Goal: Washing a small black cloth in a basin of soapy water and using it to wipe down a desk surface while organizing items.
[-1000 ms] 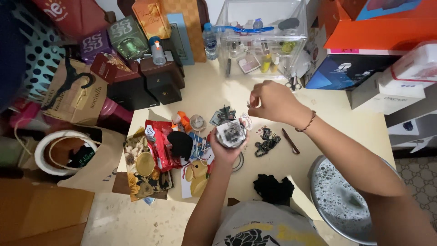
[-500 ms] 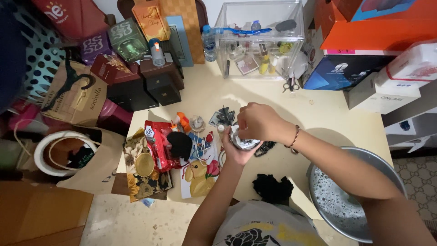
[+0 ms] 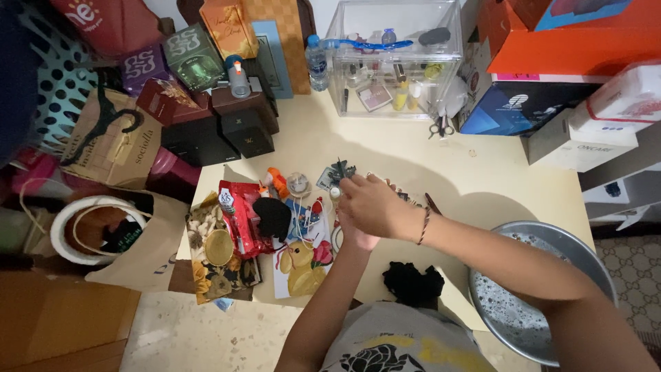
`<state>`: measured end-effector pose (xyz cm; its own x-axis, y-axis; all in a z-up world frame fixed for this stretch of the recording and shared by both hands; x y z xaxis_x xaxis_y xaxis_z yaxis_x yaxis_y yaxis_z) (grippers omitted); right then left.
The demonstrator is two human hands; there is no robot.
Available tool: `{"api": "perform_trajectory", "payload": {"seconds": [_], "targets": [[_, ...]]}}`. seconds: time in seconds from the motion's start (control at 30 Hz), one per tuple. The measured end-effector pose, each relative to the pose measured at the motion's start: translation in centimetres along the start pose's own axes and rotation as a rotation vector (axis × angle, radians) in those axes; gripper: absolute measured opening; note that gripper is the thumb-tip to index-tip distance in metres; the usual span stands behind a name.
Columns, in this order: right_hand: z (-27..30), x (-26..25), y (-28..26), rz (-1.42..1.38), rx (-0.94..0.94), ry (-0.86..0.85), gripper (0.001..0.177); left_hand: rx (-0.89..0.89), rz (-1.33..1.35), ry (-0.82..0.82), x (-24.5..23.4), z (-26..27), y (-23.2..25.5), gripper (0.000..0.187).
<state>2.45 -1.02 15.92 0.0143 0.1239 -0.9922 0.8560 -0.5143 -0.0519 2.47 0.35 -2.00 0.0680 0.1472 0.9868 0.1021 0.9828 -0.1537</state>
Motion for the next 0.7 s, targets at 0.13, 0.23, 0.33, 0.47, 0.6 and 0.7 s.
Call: {"api": "perform_trajectory", "payload": {"seconds": [0.13,0.23,0.33,0.47,0.6,0.7], "targets": [[0.3,0.8,-1.3,0.189,-0.128,0.101,0.012,0.077,-0.085,-0.010,-2.8,-0.4,1.1,0.048],[0.2,0.6,-1.7,0.271,-0.149,0.128,0.011,0.147,-0.112,-0.027,-3.8,-0.4,1.9,0.045],[-0.1,-0.8,-1.6,0.258,-0.130,0.102,0.012,0.179,-0.160,-0.093,-2.2,-0.1,2.3,0.045],[-0.1,-4.1,0.5,-0.048,-0.028,0.027,0.013,0.041,-0.081,0.133,1.6,0.9,2.2,0.057],[1.2,-1.8,3.8,-0.223,0.143,0.057,0.023,0.078,-0.022,0.251,0.8,1.6,5.0,0.065],[2.5,7.9,5.0,-0.083,0.305,-0.190,0.027,0.154,0.031,0.016,4.5,2.9,7.3,0.063]]}}
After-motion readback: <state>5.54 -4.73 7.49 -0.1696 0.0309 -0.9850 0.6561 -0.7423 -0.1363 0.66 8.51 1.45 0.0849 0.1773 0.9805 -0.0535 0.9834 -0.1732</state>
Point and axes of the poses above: each hand's wrist, its own z-axis away from the middle knuckle, its own x-axis out of the palm, y = z × x, the point moved 6 cm from there along -z, towards the middle knuckle, and after that the axes turned 6 degrees about z, right-handed, at the moved point
